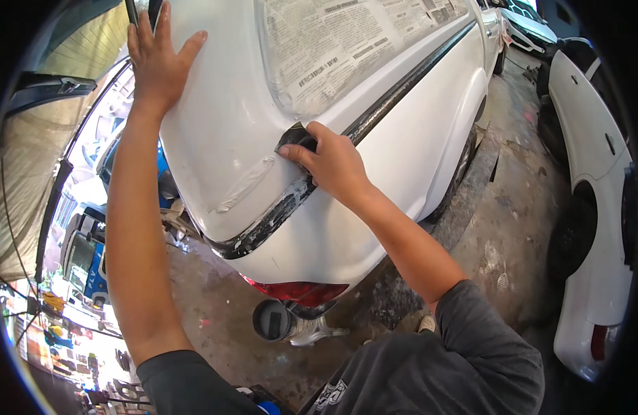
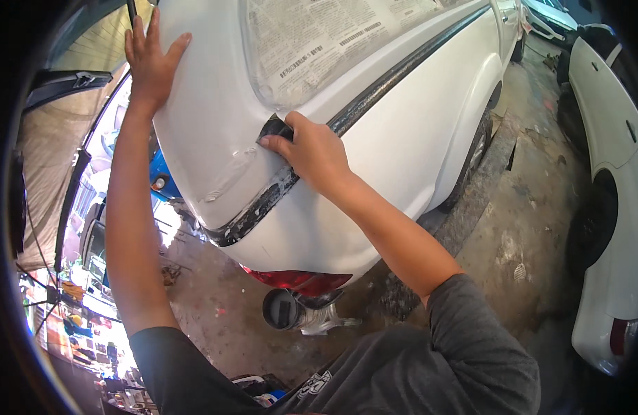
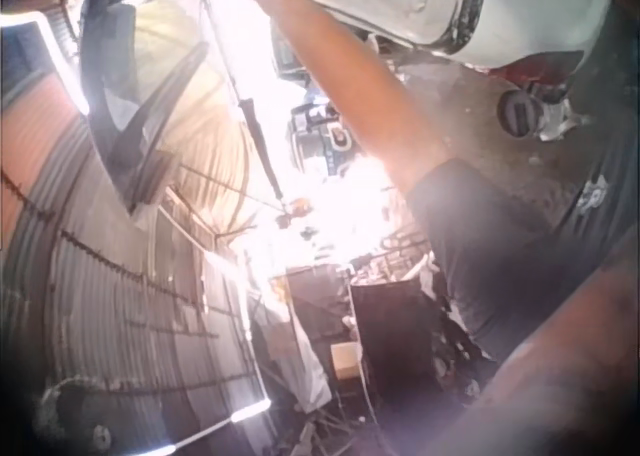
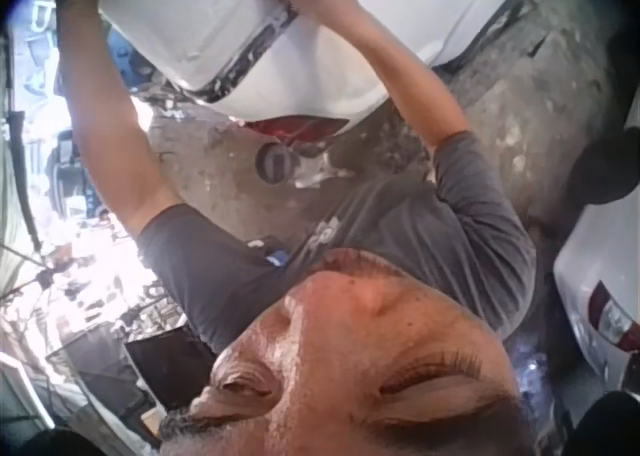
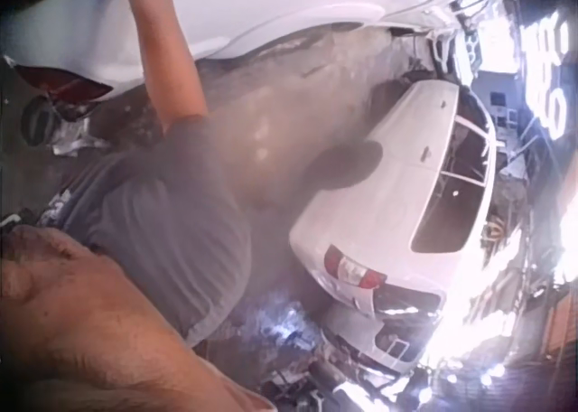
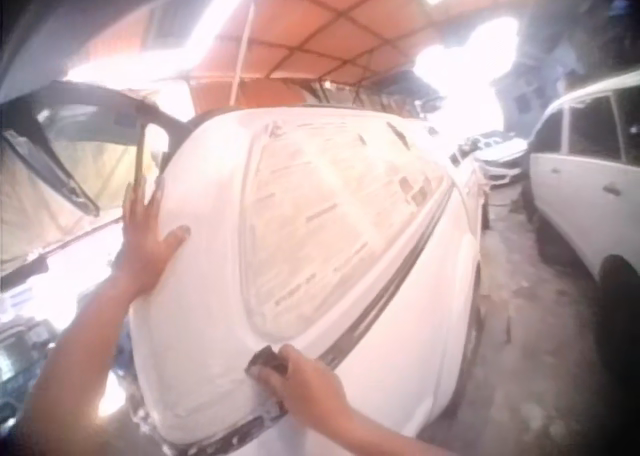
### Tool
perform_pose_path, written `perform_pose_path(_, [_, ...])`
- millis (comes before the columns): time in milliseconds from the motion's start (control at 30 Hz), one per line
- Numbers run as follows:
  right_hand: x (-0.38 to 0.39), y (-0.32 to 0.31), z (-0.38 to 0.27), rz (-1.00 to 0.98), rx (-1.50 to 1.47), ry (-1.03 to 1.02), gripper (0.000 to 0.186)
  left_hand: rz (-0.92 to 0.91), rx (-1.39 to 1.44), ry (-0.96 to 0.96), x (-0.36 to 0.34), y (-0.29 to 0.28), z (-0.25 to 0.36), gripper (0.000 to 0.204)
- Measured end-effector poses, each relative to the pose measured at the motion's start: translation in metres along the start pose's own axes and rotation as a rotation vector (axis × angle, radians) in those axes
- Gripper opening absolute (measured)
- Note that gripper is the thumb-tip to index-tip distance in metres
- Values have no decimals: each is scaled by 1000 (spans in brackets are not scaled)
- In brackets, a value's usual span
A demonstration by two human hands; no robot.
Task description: The person sands the white body of a vehicle using a sanding block, then dips the block into a bucket of water and continues sanding the surface.
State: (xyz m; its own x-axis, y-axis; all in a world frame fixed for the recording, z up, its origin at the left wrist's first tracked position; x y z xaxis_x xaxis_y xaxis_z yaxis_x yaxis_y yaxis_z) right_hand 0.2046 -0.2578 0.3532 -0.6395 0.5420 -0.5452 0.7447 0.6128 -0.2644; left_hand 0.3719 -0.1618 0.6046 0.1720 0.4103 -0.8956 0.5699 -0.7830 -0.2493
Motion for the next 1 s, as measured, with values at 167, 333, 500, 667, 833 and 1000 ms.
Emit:
perform_pose_path(167, [5, -1, -3, 37, 105, -42, 45, -137, 4, -215, 6, -3, 6, 86])
perform_pose_path(333, [-5, 4, -16, 134, 111, -183, 44, -118, 14, -229, 3, -7, 13, 88])
perform_pose_path(500, [2, 9, -5, 126, 130, -167, 43, -151, 18, -320, 7, -12, 20, 88])
perform_pose_path(667, [-9, 5, -17, 148, 104, -244, 42, -122, -20, -279, 8, -9, 16, 88])
perform_pose_path(833, [-4, 6, -2, 143, 102, -242, 42, -117, -13, -300, 7, -8, 18, 88])
perform_pose_path(1000, [-20, 0, -30, 82, 144, -279, 43, -40, -23, -205, 9, -3, 11, 87])
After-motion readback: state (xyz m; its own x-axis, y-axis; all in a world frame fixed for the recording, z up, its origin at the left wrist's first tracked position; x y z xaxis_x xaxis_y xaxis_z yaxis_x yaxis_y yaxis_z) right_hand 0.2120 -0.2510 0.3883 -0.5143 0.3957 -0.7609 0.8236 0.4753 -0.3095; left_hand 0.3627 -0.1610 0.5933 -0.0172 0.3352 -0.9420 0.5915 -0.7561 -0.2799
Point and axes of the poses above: each hand's wrist, its own x-axis away from the middle knuckle, its own y-axis out of the palm, z = x × y, the point moved 6 cm from there along -x, towards the middle knuckle, and after that the axes turned 12 degrees about -y, right-handed, at the moved point
